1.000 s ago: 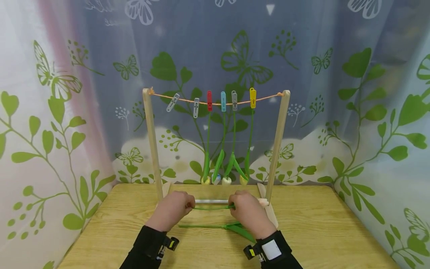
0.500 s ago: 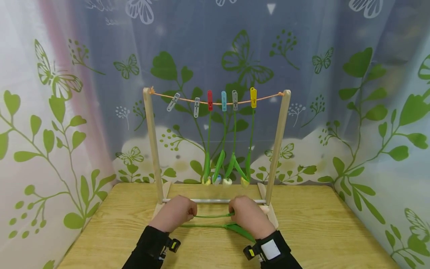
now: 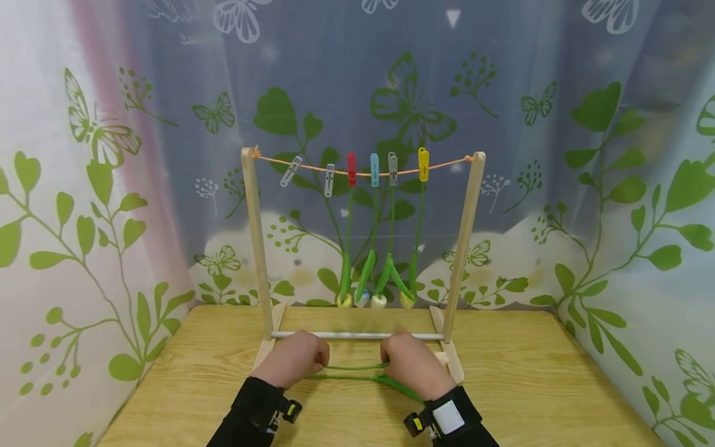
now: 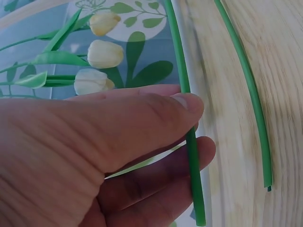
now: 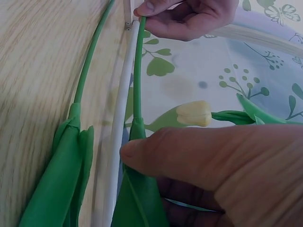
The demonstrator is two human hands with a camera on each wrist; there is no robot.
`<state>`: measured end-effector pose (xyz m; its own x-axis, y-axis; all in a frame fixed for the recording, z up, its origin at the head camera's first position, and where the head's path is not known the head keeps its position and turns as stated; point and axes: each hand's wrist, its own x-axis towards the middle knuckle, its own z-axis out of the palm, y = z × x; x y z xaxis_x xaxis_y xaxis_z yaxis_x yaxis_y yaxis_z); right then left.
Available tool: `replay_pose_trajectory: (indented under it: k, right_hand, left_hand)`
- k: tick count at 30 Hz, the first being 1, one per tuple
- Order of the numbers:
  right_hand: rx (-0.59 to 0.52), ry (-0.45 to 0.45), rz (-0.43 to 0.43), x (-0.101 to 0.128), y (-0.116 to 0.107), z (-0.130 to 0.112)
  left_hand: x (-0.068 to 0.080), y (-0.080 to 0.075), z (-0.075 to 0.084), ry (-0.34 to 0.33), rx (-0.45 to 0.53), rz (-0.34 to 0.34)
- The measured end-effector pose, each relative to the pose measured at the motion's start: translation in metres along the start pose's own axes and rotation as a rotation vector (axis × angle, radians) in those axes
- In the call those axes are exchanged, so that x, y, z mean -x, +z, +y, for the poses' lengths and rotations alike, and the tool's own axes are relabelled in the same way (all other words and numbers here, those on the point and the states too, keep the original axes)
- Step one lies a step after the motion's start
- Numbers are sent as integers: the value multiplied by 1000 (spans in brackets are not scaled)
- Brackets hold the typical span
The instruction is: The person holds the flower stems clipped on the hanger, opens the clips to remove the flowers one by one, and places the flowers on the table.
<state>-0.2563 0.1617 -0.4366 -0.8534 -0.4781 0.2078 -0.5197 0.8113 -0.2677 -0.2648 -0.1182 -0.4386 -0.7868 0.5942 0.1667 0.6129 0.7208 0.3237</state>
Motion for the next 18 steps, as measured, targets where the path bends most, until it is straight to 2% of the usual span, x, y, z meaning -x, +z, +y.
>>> replay_pose_trajectory:
  k: [18]
  right_hand:
    - [-20, 1, -13, 1, 5, 2]
  left_hand:
    - [-4, 12, -5, 25, -28, -9]
